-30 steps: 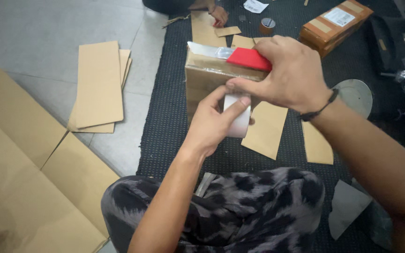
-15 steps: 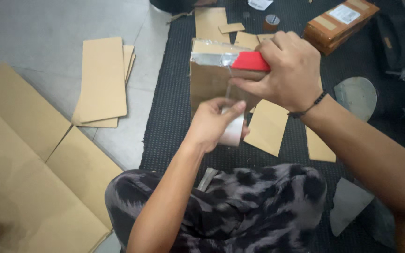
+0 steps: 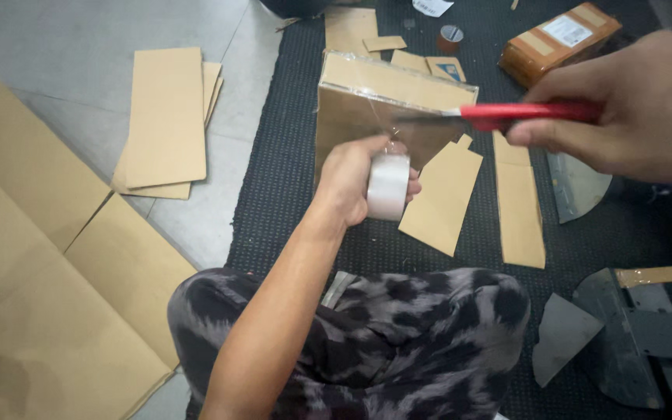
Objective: The person cuts and folds cardboard pieces using a utility knife, then secures the edges with clear packing tape to form a small rectangular box. The person repeats the process to assemble a second box.
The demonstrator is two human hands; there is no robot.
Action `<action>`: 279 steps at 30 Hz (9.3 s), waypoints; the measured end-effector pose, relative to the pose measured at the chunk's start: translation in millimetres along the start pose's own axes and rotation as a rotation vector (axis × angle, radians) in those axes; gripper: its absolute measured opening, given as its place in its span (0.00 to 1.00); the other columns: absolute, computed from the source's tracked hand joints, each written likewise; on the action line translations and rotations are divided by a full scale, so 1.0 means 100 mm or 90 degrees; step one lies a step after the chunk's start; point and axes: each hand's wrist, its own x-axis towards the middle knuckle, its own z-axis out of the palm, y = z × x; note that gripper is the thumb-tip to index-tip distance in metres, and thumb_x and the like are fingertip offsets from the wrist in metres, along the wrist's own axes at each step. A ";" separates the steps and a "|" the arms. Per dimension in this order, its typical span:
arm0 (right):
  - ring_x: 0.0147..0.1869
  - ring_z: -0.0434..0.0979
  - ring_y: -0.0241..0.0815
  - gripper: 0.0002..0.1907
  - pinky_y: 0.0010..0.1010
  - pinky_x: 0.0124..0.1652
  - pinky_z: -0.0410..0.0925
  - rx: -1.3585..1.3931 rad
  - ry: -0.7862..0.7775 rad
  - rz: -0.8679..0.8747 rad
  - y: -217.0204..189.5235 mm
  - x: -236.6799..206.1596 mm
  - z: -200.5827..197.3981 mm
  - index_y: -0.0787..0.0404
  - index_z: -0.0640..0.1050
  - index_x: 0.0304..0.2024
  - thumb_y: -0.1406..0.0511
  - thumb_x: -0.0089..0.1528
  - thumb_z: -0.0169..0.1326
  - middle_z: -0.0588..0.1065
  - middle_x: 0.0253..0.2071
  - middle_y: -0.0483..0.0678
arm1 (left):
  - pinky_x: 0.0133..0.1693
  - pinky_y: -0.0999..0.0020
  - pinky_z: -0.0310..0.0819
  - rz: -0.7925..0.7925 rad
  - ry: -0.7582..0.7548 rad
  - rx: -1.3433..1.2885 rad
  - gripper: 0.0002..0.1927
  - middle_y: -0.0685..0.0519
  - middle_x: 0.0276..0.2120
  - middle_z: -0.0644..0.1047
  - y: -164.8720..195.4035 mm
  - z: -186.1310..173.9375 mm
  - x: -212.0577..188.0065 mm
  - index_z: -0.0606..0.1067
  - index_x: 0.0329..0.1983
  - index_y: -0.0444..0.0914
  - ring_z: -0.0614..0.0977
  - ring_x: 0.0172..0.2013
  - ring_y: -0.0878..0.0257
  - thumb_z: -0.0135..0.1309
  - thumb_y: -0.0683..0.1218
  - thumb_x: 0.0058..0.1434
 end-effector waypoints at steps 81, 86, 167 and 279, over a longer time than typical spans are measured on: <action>0.32 0.83 0.45 0.23 0.36 0.36 0.77 0.037 -0.058 0.044 -0.25 0.19 0.23 0.52 0.85 0.45 0.45 0.66 0.51 0.81 0.30 0.51 | 0.27 0.58 0.82 0.025 -0.042 0.035 0.18 0.38 0.29 0.79 -0.17 0.30 0.09 0.73 0.46 0.24 0.84 0.26 0.49 0.49 0.47 0.69; 0.34 0.82 0.43 0.19 0.36 0.38 0.77 0.125 -0.091 -0.014 -0.14 0.51 0.97 0.53 0.83 0.47 0.50 0.64 0.52 0.81 0.32 0.50 | 0.23 0.62 0.80 0.081 0.014 0.205 0.22 0.42 0.28 0.80 -0.10 0.25 0.00 0.77 0.45 0.23 0.85 0.24 0.52 0.54 0.51 0.67; 0.55 0.76 0.68 0.25 0.52 0.53 0.70 0.716 0.024 0.465 -1.69 1.59 4.05 0.70 0.72 0.55 0.57 0.63 0.55 0.73 0.53 0.69 | 0.49 0.53 0.73 0.108 0.259 1.317 0.49 0.40 0.49 0.73 -1.81 -2.26 0.82 0.62 0.63 0.32 0.76 0.51 0.45 0.72 0.47 0.39; 0.78 0.54 0.63 0.45 0.66 0.64 0.57 0.412 0.366 -0.349 -2.20 1.87 4.58 0.63 0.69 0.69 0.46 0.58 0.64 0.63 0.73 0.54 | 0.26 0.53 0.81 -0.420 0.186 -0.044 0.19 0.41 0.30 0.78 -3.11 -2.11 1.02 0.69 0.51 0.29 0.84 0.26 0.49 0.50 0.52 0.71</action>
